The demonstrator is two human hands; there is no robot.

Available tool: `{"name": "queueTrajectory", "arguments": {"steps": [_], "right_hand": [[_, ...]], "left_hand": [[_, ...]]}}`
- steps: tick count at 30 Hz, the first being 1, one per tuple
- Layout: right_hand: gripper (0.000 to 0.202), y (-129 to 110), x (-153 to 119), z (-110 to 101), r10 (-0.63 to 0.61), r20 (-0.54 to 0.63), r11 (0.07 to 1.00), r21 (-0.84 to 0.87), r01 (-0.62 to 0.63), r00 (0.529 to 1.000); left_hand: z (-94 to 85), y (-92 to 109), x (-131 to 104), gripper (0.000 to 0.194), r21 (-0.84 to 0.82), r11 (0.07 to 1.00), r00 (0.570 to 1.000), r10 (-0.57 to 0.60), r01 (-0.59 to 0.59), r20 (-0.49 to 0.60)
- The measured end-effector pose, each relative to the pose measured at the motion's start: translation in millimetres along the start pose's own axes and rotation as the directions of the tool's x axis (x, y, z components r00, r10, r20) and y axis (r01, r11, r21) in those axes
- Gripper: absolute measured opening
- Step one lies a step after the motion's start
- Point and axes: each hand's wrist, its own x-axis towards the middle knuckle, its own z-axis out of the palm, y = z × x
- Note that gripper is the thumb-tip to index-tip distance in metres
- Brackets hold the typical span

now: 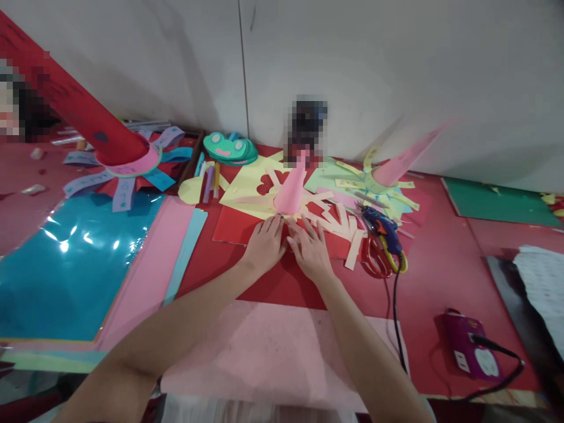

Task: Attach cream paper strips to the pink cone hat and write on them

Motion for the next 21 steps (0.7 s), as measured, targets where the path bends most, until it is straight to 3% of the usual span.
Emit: {"name": "queueTrajectory", "arguments": {"steps": [11, 21], "right_hand": [[0.037, 1.3, 0.2, -0.7, 0.038, -0.033, 0.998, 0.048, -0.037, 0.999], [0.041, -0.9, -3.5, -0.3, -0.024, -0.032, 0.998, -0.064, 0.022, 0.999]], "left_hand": [[1.3, 0.5, 0.2, 0.044, 0.013, 1.0, 1.0, 0.0, 0.0, -0.026], [2.1, 0.4, 0.6, 0.044, 0.031, 1.0, 1.0, 0.003, -0.002, -0.016]]}}
